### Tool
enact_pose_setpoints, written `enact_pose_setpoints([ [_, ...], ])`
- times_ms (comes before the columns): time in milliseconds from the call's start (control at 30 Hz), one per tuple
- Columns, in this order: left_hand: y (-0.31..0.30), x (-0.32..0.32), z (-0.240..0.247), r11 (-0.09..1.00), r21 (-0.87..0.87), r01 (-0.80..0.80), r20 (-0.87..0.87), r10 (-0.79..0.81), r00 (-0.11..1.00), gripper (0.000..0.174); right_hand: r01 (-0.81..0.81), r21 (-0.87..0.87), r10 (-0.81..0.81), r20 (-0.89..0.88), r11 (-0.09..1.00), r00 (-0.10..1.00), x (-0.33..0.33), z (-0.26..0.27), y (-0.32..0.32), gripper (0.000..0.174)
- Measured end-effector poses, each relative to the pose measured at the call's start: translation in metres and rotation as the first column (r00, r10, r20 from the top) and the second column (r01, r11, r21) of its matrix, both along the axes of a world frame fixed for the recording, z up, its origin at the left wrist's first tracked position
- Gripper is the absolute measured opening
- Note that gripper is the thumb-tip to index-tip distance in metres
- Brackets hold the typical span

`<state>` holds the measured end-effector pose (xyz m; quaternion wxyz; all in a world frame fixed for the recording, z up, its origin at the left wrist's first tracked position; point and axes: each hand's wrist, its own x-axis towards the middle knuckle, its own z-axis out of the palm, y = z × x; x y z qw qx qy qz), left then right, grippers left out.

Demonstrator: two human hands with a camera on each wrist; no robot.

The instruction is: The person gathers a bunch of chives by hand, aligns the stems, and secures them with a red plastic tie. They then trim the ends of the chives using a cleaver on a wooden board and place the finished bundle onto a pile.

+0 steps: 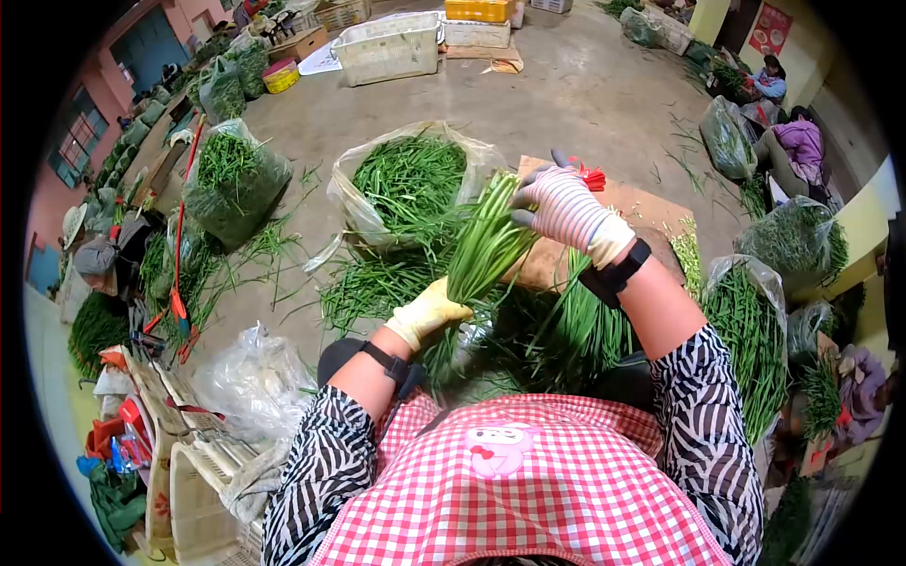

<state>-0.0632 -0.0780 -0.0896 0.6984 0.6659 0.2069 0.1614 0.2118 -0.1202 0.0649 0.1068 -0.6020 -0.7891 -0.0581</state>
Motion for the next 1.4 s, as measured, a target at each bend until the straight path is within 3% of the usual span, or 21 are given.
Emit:
enact_pose_setpoints([
  [100,-0.001,-0.003,0.003,0.994,-0.106,-0.025,-0.012,0.024,1.0,0.043,0.159,-0.094,-0.154,0.06,0.983,0.986,-0.002,0.005,0.002,0.023],
  [167,-0.001,-0.005,0.009,0.99,-0.125,-0.067,-0.039,0.062,0.997,0.04,0.282,0.128,-0.256,-0.191,0.951,0.948,0.014,0.003,-0.002,0.022],
  [233,0.001,-0.006,0.013,0.983,-0.169,-0.071,-0.032,0.067,0.997,0.038,0.416,0.105,-0.29,-0.565,0.903,0.773,0.039,0.011,-0.016,0.023],
  [333,0.005,-0.011,0.02,0.966,-0.238,-0.101,0.04,0.113,0.993,0.038,0.222,-0.291,-0.366,-0.728,0.93,0.58,0.043,0.028,-0.052,0.026],
  [433,0.015,-0.01,0.012,0.949,-0.265,-0.172,0.061,0.194,0.979,0.042,0.021,-0.564,-0.199,-0.255,0.826,0.946,0.044,0.0,-0.07,0.057],
  [500,0.016,-0.001,0.024,0.957,-0.243,-0.159,0.089,0.185,0.979,0.046,0.042,-0.498,-0.226,-0.316,0.866,0.921,0.031,-0.031,-0.061,0.075],
  [600,0.007,0.027,0.033,0.96,0.005,-0.28,0.12,0.277,0.953,0.048,-0.104,-0.409,-0.243,-0.709,0.907,0.662,0.019,-0.067,-0.024,0.06],
  [667,0.005,0.049,0.03,0.897,0.288,-0.335,0.097,0.321,0.942,0.06,-0.161,-0.443,-0.369,-0.861,0.882,0.35,-0.029,-0.046,-0.023,0.053],
  [733,0.01,0.073,0.006,0.718,0.612,-0.332,0.055,0.381,0.923,0.068,-0.154,-0.499,-0.493,-0.867,0.853,0.076,-0.062,-0.045,-0.013,0.045],
  [767,0.024,0.088,-0.027,0.534,0.789,-0.304,0.084,0.397,0.914,0.071,-0.165,-0.375,-0.384,-0.923,0.912,-0.027,-0.053,-0.1,0.012,0.042],
  [800,0.002,0.084,0.002,0.564,0.77,-0.298,-0.013,0.48,0.877,0.069,-0.173,-0.241,-0.264,-0.956,0.955,-0.126,-0.044,-0.154,0.035,0.04],
  [867,-0.015,0.083,0.018,0.538,0.8,-0.267,-0.086,0.542,0.836,0.074,-0.129,-0.41,-0.421,-0.785,0.903,-0.454,-0.07,-0.095,0.008,0.041],
  [967,-0.033,0.065,0.043,0.468,0.858,-0.21,0.002,0.406,0.914,0.096,-0.036,-0.236,-0.233,-0.905,0.971,-0.355,-0.06,-0.09,-0.012,0.04],
  [1000,-0.034,0.052,0.051,0.531,0.821,-0.21,0.041,0.314,0.949,0.096,0.01,0.0,0.0,-1.0,1.0,0.028,-0.039,-0.125,-0.003,0.04],
  [1067,-0.023,0.026,0.053,0.784,0.58,-0.222,0.028,0.253,0.967,0.093,-0.063,-0.207,-0.212,-0.862,0.976,-0.46,-0.045,-0.101,-0.022,0.044],
  [1100,-0.003,0.017,0.023,0.891,0.315,-0.327,0.204,0.273,0.94,0.096,0.061,-0.429,-0.379,-0.849,0.901,-0.368,-0.053,-0.064,-0.038,0.044],
  [1167,-0.002,0.013,0.024,0.938,-0.205,-0.28,0.313,0.333,0.889,0.098,0.04,-0.363,-0.345,-0.91,0.931,-0.229,-0.05,-0.096,-0.026,0.044],
  [1233,-0.011,0.02,0.032,0.971,-0.235,-0.038,0.276,0.104,0.956,0.087,-0.077,-0.289,-0.298,-0.904,0.954,-0.307,-0.069,-0.098,-0.035,0.041],
  [1267,-0.008,0.019,0.024,0.98,-0.189,0.06,0.157,-0.03,0.987,0.082,-0.017,-0.462,-0.461,-0.879,0.886,-0.126,-0.074,-0.092,-0.038,0.043],
  [1300,-0.009,0.017,0.014,0.974,-0.159,0.165,0.027,-0.162,0.986,0.078,0.024,-0.183,-0.177,-0.972,0.983,-0.156,-0.09,-0.09,-0.039,0.048],
  [1400,-0.029,0.017,0.029,0.906,-0.376,0.193,0.123,-0.157,0.98,0.049,-0.048,-0.245,-0.245,-0.969,0.968,0.006,-0.085,-0.076,-0.044,0.061],
])
